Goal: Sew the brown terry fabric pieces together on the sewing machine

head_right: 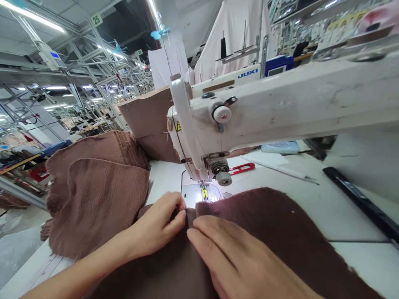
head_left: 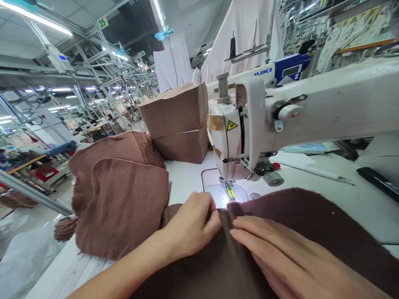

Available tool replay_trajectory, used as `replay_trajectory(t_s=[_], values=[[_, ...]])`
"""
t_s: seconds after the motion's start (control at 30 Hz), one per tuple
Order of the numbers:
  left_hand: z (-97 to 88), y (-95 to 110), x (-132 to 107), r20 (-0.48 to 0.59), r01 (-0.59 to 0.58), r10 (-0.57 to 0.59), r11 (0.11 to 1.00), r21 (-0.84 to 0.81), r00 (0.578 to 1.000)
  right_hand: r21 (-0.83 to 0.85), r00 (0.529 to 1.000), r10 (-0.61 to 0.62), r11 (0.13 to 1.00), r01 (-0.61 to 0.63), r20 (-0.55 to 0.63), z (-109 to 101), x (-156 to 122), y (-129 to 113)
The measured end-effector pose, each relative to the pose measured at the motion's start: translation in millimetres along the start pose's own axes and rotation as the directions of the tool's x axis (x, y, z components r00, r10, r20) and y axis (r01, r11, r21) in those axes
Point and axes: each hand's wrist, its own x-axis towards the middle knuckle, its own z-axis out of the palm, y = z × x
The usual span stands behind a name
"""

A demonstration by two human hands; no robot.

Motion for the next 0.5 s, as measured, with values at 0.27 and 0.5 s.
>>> replay_trajectory(t_s=[0.27,0.5], values=[[-9.6,9,4,0.272,0.417,-0.323,0.789,-0.452,0.907,-0.177,0.992,0.038,0.984,-0.017,0.120,22,-34,7],[-10.7,11,12,0.485,0.580,-0.326,0.555,-0.597,0.811,-0.292,0.967,-0.068,0.946,0.141,0.247,16,-46,15]])
